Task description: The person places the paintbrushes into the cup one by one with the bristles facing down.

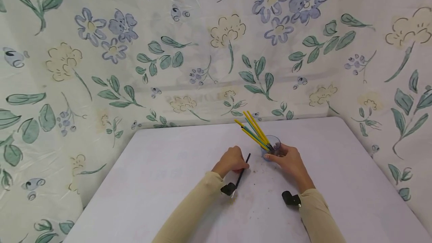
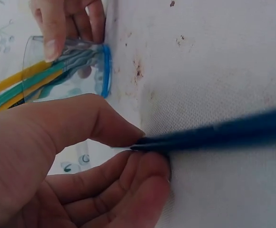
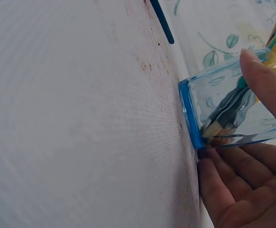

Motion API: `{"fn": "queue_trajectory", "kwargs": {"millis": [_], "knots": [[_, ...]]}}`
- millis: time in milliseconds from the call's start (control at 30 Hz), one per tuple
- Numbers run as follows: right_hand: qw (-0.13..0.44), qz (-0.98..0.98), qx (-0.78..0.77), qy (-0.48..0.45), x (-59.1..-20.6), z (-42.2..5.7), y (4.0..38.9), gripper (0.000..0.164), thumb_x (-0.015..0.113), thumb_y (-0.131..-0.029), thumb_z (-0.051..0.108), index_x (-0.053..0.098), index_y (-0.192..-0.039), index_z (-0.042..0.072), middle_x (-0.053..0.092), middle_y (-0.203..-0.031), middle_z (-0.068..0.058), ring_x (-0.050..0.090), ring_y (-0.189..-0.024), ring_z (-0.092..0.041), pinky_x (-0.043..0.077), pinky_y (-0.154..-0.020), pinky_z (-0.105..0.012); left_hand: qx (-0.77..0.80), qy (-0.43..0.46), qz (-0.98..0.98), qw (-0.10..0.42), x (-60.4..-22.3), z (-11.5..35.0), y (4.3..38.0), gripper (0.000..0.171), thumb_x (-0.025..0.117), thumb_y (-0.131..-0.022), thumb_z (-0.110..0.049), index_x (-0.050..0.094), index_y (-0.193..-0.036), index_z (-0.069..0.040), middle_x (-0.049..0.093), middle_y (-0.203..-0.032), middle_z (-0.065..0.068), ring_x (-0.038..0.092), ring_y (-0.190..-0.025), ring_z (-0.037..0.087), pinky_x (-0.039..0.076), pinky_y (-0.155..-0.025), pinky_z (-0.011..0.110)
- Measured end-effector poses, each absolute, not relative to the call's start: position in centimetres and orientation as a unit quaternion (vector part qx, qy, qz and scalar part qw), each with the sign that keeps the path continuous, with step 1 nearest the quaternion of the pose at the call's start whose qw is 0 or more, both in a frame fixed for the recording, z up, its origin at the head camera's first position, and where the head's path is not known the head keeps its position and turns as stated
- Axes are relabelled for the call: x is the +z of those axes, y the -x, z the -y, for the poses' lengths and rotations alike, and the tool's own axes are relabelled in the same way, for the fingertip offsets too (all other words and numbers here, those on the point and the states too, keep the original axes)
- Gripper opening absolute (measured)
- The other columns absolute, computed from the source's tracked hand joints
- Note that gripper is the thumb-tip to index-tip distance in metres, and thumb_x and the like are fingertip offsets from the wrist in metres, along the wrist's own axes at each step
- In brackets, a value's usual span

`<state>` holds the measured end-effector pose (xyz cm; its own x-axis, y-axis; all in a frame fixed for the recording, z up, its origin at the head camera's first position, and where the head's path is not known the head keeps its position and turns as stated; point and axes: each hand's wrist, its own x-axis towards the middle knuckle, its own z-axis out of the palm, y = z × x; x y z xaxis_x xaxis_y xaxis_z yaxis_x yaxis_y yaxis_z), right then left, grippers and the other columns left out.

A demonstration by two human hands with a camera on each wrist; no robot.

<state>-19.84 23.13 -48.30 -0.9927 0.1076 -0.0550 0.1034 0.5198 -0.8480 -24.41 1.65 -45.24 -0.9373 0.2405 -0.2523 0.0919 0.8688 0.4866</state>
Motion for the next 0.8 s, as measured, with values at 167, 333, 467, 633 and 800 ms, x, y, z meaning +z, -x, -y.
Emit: {"fn": "queue_trajectory", "kwargs": {"millis": [167,333,467,633,800], "knots": [[-0.001,0.873,0.485,0.062,-48.3,-23.2,19.8,0.07,0.078,-0.09,0.047,0.061,-0.14,0.001,0.063,-0.142,-0.025,0.054,-0.138,-0.046,0.047,-0.112,-0.061,0.188,-0.112,-0.966,0.137,-45.0,-1.7,23.8,0.031,0.087,-0.08,-0.022,0.064,-0.089,-0.004,0.059,-0.071,0.004,0.053,-0.059,0.016,0.043,-0.05,0.027],[-0.003,0.873,0.484,0.063,-48.3,-23.1,19.8,0.072,0.078,-0.089,0.048,0.06,-0.141,0.001,0.062,-0.142,-0.025,0.054,-0.138,-0.046,0.047,-0.112,-0.061,0.191,-0.114,-0.963,0.149,-44.8,-1.4,23.6,0.031,0.087,-0.08,-0.023,0.063,-0.086,-0.005,0.058,-0.07,0.003,0.053,-0.058,0.016,0.043,-0.05,0.027],[-0.003,0.872,0.486,0.061,-48.3,-23.1,19.8,0.071,0.078,-0.09,0.047,0.06,-0.141,0.001,0.062,-0.142,-0.024,0.054,-0.139,-0.046,0.045,-0.113,-0.062,0.22,-0.114,-0.953,0.177,-44.9,-0.7,24.0,0.027,0.085,-0.082,-0.023,0.066,-0.074,-0.005,0.06,-0.059,0.001,0.053,-0.051,0.013,0.041,-0.048,0.024],[0.002,0.871,0.488,0.06,-48.3,-23.1,19.8,0.067,0.078,-0.09,0.046,0.062,-0.138,0.002,0.064,-0.141,-0.023,0.055,-0.138,-0.046,0.046,-0.113,-0.062,0.284,-0.117,-0.929,0.207,-44.8,0.3,24.5,0.02,0.081,-0.085,-0.019,0.077,-0.075,-0.003,0.068,-0.06,0.003,0.061,-0.054,0.012,0.05,-0.052,0.024],[0.002,0.871,0.487,0.064,-48.3,-23.1,19.8,0.067,0.079,-0.089,0.046,0.063,-0.137,0.002,0.064,-0.141,-0.023,0.055,-0.138,-0.045,0.046,-0.113,-0.062,0.362,-0.111,-0.892,0.247,-44.3,1.2,24.8,0.018,0.078,-0.088,-0.018,0.08,-0.089,-0.001,0.074,-0.073,0.005,0.069,-0.065,0.014,0.059,-0.064,0.026]]}}
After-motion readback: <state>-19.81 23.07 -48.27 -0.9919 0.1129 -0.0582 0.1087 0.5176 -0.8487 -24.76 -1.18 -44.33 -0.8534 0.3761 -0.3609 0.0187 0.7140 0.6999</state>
